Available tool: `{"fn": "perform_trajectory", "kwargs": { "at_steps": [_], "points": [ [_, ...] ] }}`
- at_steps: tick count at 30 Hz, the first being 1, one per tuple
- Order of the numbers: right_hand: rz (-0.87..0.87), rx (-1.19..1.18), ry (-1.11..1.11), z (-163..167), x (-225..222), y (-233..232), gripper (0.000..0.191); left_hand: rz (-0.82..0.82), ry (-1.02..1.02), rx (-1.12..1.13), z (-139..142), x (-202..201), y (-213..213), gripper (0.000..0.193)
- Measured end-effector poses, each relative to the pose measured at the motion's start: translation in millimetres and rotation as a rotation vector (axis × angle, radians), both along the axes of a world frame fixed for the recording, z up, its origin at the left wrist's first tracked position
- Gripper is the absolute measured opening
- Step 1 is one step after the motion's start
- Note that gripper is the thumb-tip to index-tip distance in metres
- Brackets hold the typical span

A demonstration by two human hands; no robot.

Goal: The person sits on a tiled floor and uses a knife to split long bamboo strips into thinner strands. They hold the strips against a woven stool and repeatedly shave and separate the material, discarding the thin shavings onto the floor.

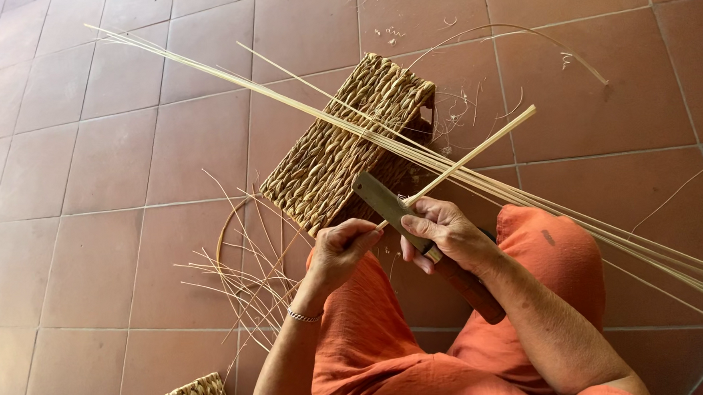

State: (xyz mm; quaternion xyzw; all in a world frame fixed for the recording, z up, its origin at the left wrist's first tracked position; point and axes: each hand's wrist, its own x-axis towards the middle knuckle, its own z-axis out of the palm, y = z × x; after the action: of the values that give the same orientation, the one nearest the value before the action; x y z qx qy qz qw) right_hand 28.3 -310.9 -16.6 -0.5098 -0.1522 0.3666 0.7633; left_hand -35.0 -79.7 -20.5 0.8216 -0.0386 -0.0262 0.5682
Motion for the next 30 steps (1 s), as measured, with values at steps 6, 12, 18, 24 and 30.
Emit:
{"fn": "perform_trajectory", "kwargs": {
  "at_steps": [6, 12, 18, 24, 30],
  "points": [
    [-0.037, 0.038, -0.028, -1, 9, -7, 0.026, -0.032, -0.038, 0.007, -1, -9, 17, 0.011],
    [-0.093, -0.005, -0.017, 1, 10, -13, 0.024, 0.032, 0.039, -0.025, -4, -25, 35, 0.013],
    [-0.156, -0.036, -0.011, 19, 15, -21, 0.024, 0.020, 0.109, -0.072, -5, -32, 50, 0.013],
    [-0.290, -0.074, -0.092, 26, 26, -42, 0.030, 0.009, 0.183, -0.181, -1, -45, 69, 0.012],
    [-0.473, 0.064, -0.025, 32, 33, -59, 0.033, 0.128, 0.218, -0.099, 6, -43, 92, 0.014]
  ]
}}
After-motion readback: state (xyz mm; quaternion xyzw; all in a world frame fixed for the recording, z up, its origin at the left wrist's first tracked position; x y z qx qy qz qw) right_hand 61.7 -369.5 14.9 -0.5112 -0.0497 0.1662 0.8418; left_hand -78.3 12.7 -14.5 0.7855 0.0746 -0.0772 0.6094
